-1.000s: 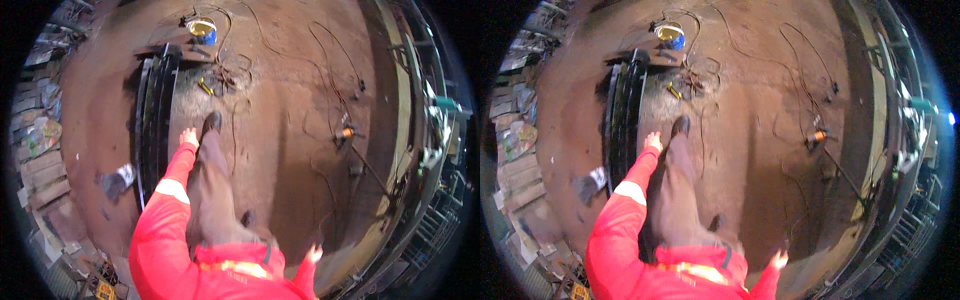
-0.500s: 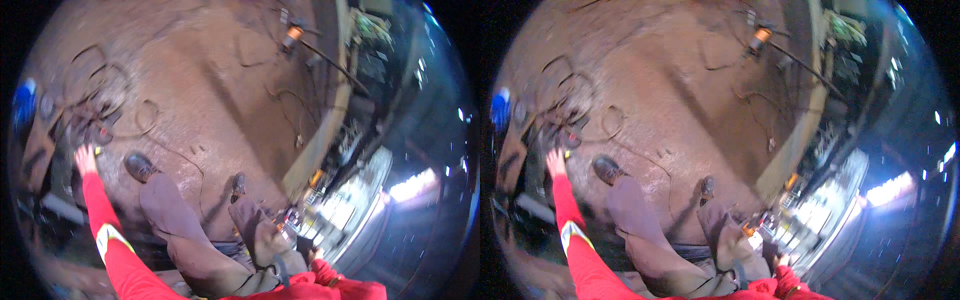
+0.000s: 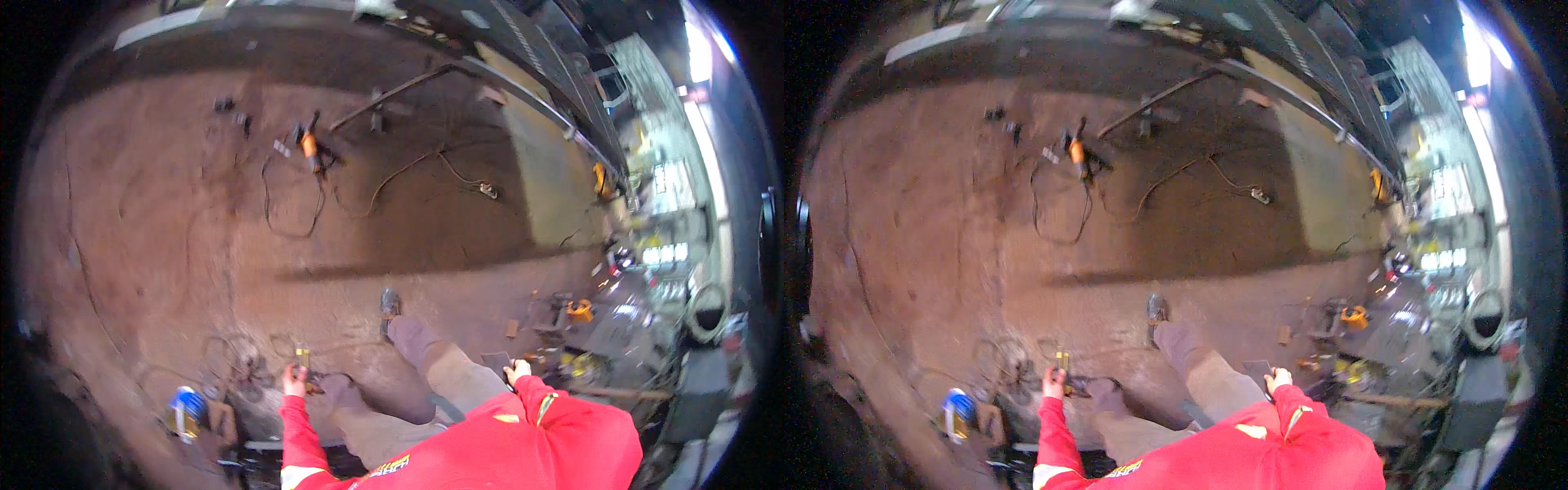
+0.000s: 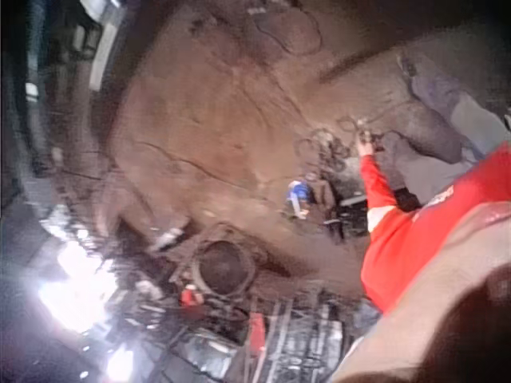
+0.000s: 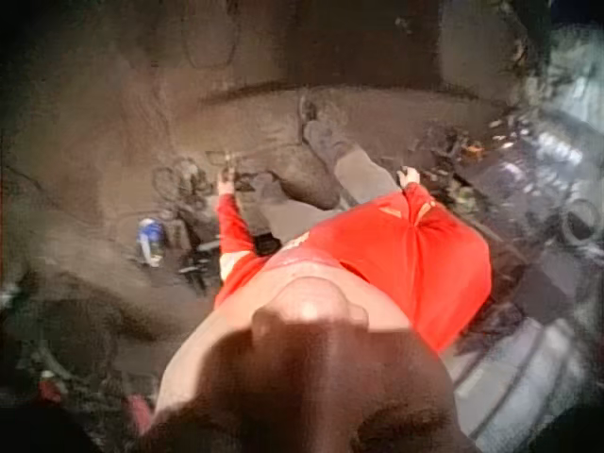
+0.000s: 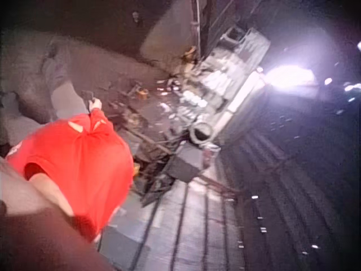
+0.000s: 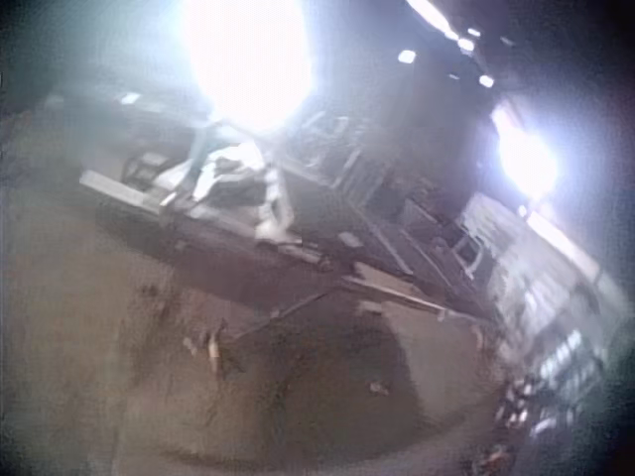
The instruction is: The person walks through a workshop, picks up a small rectangular piece of material, and uses a utility knife to cut it. They then retrieve a small container of adhesive and a brush, and proceed to apply the adhesive to the cut piece and a larger metal surface on the floor.
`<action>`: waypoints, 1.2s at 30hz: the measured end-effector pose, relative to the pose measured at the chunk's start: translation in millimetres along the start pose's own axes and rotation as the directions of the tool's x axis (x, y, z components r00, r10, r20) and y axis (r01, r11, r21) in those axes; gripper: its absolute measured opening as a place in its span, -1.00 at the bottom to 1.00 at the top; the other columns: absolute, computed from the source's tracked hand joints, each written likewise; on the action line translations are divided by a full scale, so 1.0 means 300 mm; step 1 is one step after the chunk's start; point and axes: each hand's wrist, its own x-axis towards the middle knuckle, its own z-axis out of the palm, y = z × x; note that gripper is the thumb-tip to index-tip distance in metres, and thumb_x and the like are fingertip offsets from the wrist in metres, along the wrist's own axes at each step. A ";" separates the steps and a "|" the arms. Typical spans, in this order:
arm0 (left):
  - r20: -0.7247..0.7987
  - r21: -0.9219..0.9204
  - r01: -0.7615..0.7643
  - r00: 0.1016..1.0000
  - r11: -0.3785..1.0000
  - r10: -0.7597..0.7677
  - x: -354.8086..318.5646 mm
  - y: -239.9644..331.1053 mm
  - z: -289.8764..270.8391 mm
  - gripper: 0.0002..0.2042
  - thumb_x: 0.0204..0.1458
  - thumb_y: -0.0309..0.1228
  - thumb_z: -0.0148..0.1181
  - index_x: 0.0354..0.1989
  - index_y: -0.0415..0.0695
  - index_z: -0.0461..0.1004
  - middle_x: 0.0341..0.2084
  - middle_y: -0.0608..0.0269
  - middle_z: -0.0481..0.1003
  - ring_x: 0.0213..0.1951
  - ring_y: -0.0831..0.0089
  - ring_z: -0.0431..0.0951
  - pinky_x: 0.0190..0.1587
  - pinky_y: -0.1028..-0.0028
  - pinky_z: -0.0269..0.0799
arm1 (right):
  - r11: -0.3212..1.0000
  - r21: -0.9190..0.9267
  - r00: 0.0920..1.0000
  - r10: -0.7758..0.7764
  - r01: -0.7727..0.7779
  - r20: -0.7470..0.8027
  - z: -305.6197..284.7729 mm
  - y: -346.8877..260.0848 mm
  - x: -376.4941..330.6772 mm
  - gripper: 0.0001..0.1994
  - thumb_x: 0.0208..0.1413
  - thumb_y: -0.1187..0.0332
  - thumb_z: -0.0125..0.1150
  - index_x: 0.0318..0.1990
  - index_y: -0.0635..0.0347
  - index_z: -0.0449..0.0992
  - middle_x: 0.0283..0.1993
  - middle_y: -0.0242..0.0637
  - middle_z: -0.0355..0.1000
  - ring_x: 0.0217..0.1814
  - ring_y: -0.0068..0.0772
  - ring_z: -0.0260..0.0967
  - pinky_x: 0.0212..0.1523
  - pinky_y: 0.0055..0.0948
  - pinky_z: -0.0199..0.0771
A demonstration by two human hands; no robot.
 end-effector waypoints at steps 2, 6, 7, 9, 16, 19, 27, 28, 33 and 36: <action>0.177 -0.243 -0.001 0.983 0.970 0.045 -0.104 0.356 0.133 -0.50 0.01 -0.48 0.12 0.15 -0.07 0.12 -0.42 0.06 0.46 -0.64 0.43 0.42 -0.61 0.47 0.39 | 0.999 0.049 0.998 -0.008 0.011 -0.067 -0.039 -0.106 0.038 -0.69 -0.12 0.29 0.32 -0.19 0.24 0.55 -0.21 0.02 0.49 -0.14 -0.09 0.48 -0.10 -0.21 0.43; 0.390 -0.264 -0.205 0.871 0.943 0.298 -0.233 0.896 0.376 -0.32 -0.05 -0.64 -0.05 0.30 -0.04 -0.12 -0.20 -0.04 0.43 -0.47 0.42 0.48 -0.50 0.48 0.43 | 0.966 0.250 0.997 -0.053 0.063 -0.050 -0.024 -0.243 0.284 -0.60 -0.14 0.27 0.34 -0.13 0.29 0.52 -0.15 0.03 0.48 -0.05 -0.05 0.44 -0.02 -0.25 0.42; 0.431 -0.261 -0.257 0.831 0.931 0.350 -0.241 0.994 0.450 -0.31 -0.05 -0.63 -0.04 0.31 -0.05 -0.13 -0.19 -0.03 0.42 -0.44 0.40 0.48 -0.46 0.48 0.44 | 0.936 0.347 0.997 -0.038 0.061 -0.072 0.016 -0.241 0.335 -0.58 -0.16 0.26 0.36 -0.12 0.29 0.52 -0.15 0.03 0.47 -0.05 -0.04 0.44 -0.02 -0.25 0.42; 0.493 -0.290 -0.301 0.766 0.908 0.412 -0.306 1.224 0.597 -0.30 -0.03 -0.60 0.01 0.32 -0.07 -0.12 -0.18 -0.02 0.42 -0.40 0.39 0.49 -0.41 0.47 0.45 | 0.877 0.476 0.992 -0.009 0.068 -0.125 0.018 -0.291 0.463 -0.57 -0.19 0.25 0.38 -0.15 0.31 0.52 -0.16 0.03 0.48 -0.06 -0.02 0.44 -0.05 -0.25 0.43; 0.684 -0.134 -0.435 0.609 0.890 0.401 -0.392 1.871 1.240 -0.31 0.06 -0.48 0.07 0.33 -0.04 -0.16 -0.46 0.20 0.42 -0.57 0.58 0.34 -0.53 0.57 0.25 | 0.680 0.728 0.893 0.272 0.085 -0.359 -0.203 -0.376 0.942 -0.73 -0.19 0.35 0.38 -0.37 0.30 0.46 -0.54 -0.10 0.38 -0.44 -0.16 0.37 -0.27 -0.22 0.41; 0.756 -0.118 -0.439 0.542 0.891 0.367 -0.355 2.019 1.451 -0.34 0.06 -0.45 0.10 0.31 0.02 -0.10 -0.53 0.28 0.39 -0.62 0.61 0.28 -0.56 0.59 0.20 | 0.588 0.808 0.964 0.197 0.031 -0.180 -0.402 -0.436 1.026 -0.63 -0.11 0.43 0.28 -0.10 0.31 0.39 -0.16 0.02 0.39 -0.12 -0.04 0.37 -0.09 -0.19 0.36; 0.973 -0.117 -0.139 0.180 0.983 0.141 -0.083 2.430 2.045 -0.26 0.05 -0.45 -0.03 0.37 0.15 -0.28 -0.21 0.05 0.35 -0.45 0.50 0.34 -0.46 0.54 0.27 | 0.584 0.691 0.784 0.142 0.426 -0.604 -1.337 -0.669 1.108 -0.60 0.01 0.58 -0.06 0.01 0.01 0.48 -0.13 0.02 0.40 -0.16 -0.02 0.40 -0.14 -0.31 0.42; 0.984 -0.094 -0.174 0.134 0.980 0.118 -0.064 2.488 2.109 -0.27 0.06 -0.45 -0.04 0.37 0.14 -0.29 -0.22 0.06 0.36 -0.47 0.51 0.33 -0.47 0.54 0.26 | 0.635 0.704 0.858 0.124 0.317 -0.498 -1.417 -0.706 1.122 -0.65 0.03 0.55 -0.06 -0.06 0.06 0.54 -0.20 0.01 0.42 -0.24 -0.04 0.41 -0.21 -0.33 0.43; 0.999 -0.038 -0.410 -0.043 0.911 0.022 -0.073 2.764 2.476 -0.35 0.14 -0.44 -0.12 0.37 0.04 -0.28 -0.27 0.14 0.37 -0.51 0.56 0.29 -0.52 0.58 0.20 | 0.346 0.784 0.792 0.158 0.515 -0.590 -1.627 -0.841 1.319 -0.81 0.07 0.43 0.09 -0.23 0.30 0.56 -0.31 -0.05 0.47 -0.22 -0.18 0.43 -0.09 -0.40 0.35; 0.995 -0.055 -0.458 -0.096 0.887 0.013 -0.049 2.847 2.663 -0.38 0.16 -0.47 -0.13 0.37 -0.03 -0.25 -0.37 0.25 0.35 -0.51 0.59 0.27 -0.49 0.59 0.19 | 0.084 0.872 0.865 0.109 0.483 -0.490 -1.752 -0.866 1.460 -0.77 0.08 0.31 0.18 -0.37 0.36 0.53 -0.46 -0.25 0.44 -0.30 -0.40 0.36 -0.09 -0.45 0.30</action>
